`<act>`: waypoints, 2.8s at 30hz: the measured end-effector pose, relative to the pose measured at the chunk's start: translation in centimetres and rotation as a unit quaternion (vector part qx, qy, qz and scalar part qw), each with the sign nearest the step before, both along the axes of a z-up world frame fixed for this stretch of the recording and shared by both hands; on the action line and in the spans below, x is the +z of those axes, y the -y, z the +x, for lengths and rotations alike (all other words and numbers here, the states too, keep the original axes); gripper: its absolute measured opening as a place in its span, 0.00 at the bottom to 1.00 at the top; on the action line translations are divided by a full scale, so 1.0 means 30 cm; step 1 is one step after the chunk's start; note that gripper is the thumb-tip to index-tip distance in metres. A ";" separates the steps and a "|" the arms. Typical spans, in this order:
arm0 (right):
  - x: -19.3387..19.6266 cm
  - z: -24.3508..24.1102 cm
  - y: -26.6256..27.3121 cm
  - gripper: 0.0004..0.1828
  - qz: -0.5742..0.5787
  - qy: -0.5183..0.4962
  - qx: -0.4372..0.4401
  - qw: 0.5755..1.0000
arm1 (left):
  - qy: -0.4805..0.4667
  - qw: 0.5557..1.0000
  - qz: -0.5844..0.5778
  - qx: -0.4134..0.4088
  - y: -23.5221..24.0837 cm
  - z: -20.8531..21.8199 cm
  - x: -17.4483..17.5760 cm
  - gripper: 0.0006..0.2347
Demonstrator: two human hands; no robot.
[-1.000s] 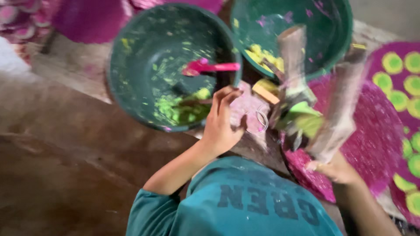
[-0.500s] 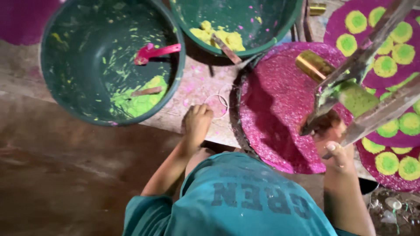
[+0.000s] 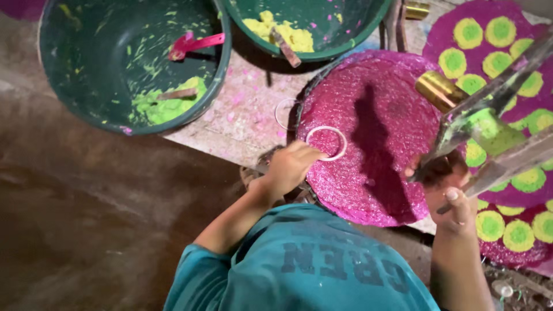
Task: The person scoops green and yellow dough from bowls, loads it into a handheld press, and presses out ring-shaped items onto a pink tray. The person repeatedly refills the press and arranges the formed rings on the tray.
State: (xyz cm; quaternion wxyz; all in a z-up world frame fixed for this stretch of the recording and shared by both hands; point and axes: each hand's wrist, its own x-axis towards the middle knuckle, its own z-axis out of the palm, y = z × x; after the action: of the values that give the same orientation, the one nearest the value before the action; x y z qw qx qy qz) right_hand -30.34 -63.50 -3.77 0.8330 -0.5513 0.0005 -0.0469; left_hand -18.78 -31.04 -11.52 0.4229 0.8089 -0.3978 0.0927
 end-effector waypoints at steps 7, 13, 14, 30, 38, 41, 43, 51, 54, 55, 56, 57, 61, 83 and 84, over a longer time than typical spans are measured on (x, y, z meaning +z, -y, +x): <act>0.017 0.018 -0.023 0.42 0.008 -0.003 0.007 1.000 | -0.238 0.962 -0.066 0.114 -0.007 0.036 -0.004 0.10; 0.040 0.055 -0.069 0.43 -0.009 -0.002 -0.001 1.000 | -0.330 0.923 -0.193 -0.042 0.034 0.276 0.006 0.18; 0.041 0.066 -0.076 0.42 -0.012 -0.001 0.004 1.000 | -0.298 0.932 -0.207 -0.028 0.054 0.314 0.003 0.20; -0.024 0.036 0.022 0.45 -0.112 -0.152 0.182 0.965 | -0.444 0.807 -0.343 -0.185 0.087 0.219 0.134 0.46; 0.036 0.063 0.071 0.45 -0.019 -0.415 0.376 0.828 | -0.533 0.456 -0.567 -0.432 0.209 0.305 0.198 0.34; 0.107 0.155 0.118 0.50 -0.282 -0.431 0.388 0.764 | -0.523 0.444 -0.624 -0.375 0.248 0.289 0.154 0.20; 0.130 0.207 0.113 0.49 -0.266 -0.418 0.379 0.782 | -0.520 0.429 -0.656 -0.340 0.268 0.313 0.125 0.16; 0.129 0.298 -0.058 0.50 -0.478 -0.402 0.316 0.714 | -0.480 0.360 -0.700 -0.386 0.216 0.421 0.028 0.11; 0.128 0.300 -0.099 0.49 -0.437 -0.386 0.307 0.752 | -0.482 0.357 -0.706 -0.377 0.203 0.415 -0.010 0.10; 0.129 0.299 -0.103 0.48 -0.415 -0.399 0.306 0.758 | -0.484 0.351 -0.709 -0.374 0.209 0.407 -0.022 0.10; 0.131 0.297 -0.103 0.48 -0.392 -0.411 0.305 0.764 | -0.487 0.346 -0.711 -0.370 0.218 0.397 -0.033 0.10; 0.135 0.293 -0.100 0.48 -0.397 -0.420 0.299 0.759 | -0.490 0.335 -0.716 -0.367 0.233 0.386 -0.043 0.10; 0.152 0.293 -0.070 0.45 -0.454 -0.435 0.263 0.731 | -0.490 0.317 -0.724 -0.367 0.306 0.376 -0.062 0.12; -0.011 0.197 0.020 0.43 -0.383 -0.382 0.265 0.798 | -0.512 0.482 -0.659 -0.267 0.245 0.354 -0.086 0.17; -0.005 0.174 0.066 0.43 -0.399 -0.369 0.258 0.799 | -0.550 0.527 -0.607 -0.228 0.238 0.340 -0.092 0.19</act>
State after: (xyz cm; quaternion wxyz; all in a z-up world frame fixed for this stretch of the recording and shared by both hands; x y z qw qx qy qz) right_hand -25.13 -65.48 -3.92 0.4572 -0.7905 0.1469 0.3803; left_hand -8.59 -38.17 -14.29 0.9534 0.1305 -0.1051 -0.2508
